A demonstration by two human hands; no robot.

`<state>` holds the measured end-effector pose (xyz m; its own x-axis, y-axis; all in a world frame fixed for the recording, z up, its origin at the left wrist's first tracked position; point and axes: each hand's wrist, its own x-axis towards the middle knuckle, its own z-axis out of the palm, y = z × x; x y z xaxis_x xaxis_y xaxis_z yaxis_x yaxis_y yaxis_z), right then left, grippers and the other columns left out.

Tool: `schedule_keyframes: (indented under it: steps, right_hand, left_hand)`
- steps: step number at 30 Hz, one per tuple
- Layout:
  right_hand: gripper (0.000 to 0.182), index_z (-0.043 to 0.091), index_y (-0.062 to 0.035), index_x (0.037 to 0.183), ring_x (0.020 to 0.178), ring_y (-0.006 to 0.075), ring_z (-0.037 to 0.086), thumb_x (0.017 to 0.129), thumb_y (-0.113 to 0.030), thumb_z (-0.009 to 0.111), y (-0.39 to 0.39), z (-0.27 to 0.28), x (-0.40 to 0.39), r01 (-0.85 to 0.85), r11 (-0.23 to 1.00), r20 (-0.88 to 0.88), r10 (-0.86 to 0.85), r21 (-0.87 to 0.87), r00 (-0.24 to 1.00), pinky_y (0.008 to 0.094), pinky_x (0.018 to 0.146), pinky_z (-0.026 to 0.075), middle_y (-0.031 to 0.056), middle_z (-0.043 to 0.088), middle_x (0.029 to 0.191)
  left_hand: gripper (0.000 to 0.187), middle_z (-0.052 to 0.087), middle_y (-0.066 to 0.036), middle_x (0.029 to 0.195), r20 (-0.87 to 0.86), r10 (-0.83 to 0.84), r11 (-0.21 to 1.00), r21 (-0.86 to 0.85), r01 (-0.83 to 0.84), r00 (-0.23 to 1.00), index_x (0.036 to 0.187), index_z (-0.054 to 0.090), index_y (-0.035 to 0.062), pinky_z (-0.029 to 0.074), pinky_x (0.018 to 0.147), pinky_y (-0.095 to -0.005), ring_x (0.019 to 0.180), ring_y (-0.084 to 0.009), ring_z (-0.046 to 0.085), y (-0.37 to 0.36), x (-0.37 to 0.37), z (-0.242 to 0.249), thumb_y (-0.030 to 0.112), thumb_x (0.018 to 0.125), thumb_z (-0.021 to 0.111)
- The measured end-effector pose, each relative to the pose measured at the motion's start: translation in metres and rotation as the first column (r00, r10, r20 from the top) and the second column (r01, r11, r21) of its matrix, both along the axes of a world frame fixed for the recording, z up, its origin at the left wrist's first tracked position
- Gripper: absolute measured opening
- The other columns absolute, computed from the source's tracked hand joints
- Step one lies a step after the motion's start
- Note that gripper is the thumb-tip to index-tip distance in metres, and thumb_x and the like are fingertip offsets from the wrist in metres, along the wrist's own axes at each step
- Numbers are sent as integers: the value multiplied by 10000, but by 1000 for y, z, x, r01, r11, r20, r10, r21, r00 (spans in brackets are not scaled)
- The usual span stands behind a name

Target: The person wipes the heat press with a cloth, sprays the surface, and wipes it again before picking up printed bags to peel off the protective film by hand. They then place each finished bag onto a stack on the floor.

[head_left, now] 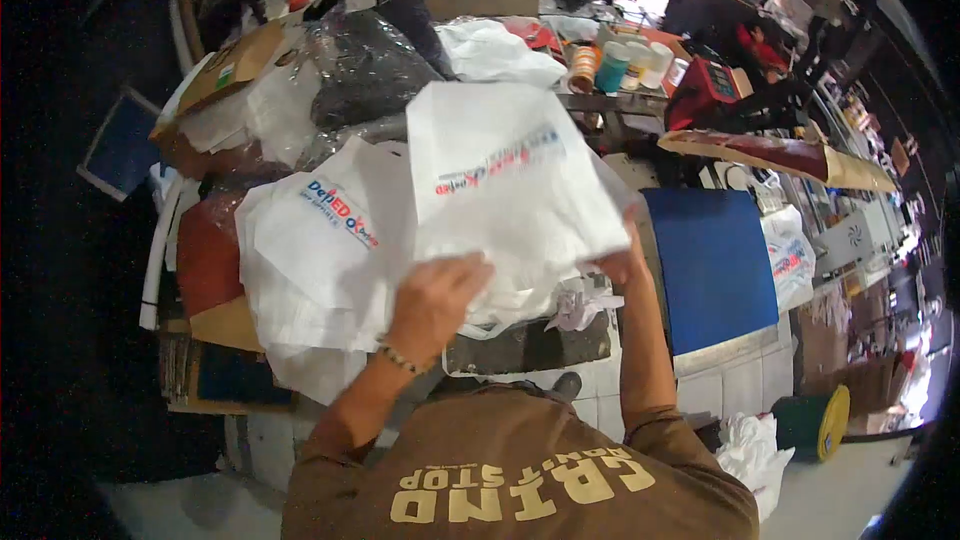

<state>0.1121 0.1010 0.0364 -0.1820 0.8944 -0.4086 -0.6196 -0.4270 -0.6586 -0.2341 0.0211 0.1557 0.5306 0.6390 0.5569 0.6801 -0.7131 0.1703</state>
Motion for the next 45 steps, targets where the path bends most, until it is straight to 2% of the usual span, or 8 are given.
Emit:
schedule_keyframes:
  steps: [2,5,8,13,17,23,31,45]
  right_hand:
    - [870,357,-98,1481,1251,339,525,900,-747,352,-20,-32,7,-45,998,-153,49,33,987,491,1044,427,188,474,1431]
    - [599,421,-88,1411,1073,225,594,881,-180,682,-57,-43,-4,-34,998,439,4,59,898,366,876,497,139,616,1194]
    - [721,384,-102,1437,989,220,615,809,-58,734,-83,-57,-12,23,993,496,-79,118,865,334,798,516,148,623,1132]
    - [743,366,-90,1446,985,227,624,798,-26,725,-100,-67,-20,47,987,557,-124,151,821,340,831,513,174,633,1155]
    - [762,330,-84,1462,990,208,633,806,8,708,-110,-82,-19,77,963,475,-195,258,858,326,846,512,162,649,1154]
    - [783,303,-76,1475,984,191,642,810,24,705,-124,-77,-26,128,962,447,-227,240,865,316,835,516,140,662,1143]
    - [777,308,-46,1468,986,186,646,803,34,701,-124,-75,-35,192,949,447,-289,252,846,316,847,522,141,663,1130]
    - [704,344,-1,1416,1083,234,612,791,58,661,-130,-72,-36,173,948,490,-288,267,823,348,933,489,183,617,1210]
  left_hand:
    - [328,705,-107,1073,-19,-46,998,-50,45,999,1053,709,83,550,821,-378,959,-257,685,-15,12,-49,10,752,604]
    - [292,693,-116,1110,-70,-136,919,-383,99,988,1067,704,79,531,877,-394,1010,-274,667,-26,18,-98,84,779,661]
    - [315,674,-152,1130,89,-49,828,-553,90,995,1092,686,54,491,936,-424,1062,-320,625,3,8,-107,202,817,723]
    - [375,585,-162,1119,177,338,919,-272,-284,924,1126,650,23,454,932,-436,1065,-365,538,99,7,-135,175,793,735]
    - [377,557,-162,1134,-10,291,879,-392,-272,957,1118,652,32,452,921,-431,1059,-360,524,123,12,-142,161,776,745]
    - [213,609,-103,985,149,361,865,-422,-271,921,964,678,67,450,844,-452,1001,-322,543,138,15,-161,149,774,730]
    - [40,611,-33,935,165,316,948,-100,-303,934,855,625,114,401,808,-426,934,-273,543,102,32,-153,118,819,642]
    - [116,614,-37,989,126,224,974,-46,-220,966,918,629,99,405,797,-416,941,-269,551,59,36,-159,97,805,655]
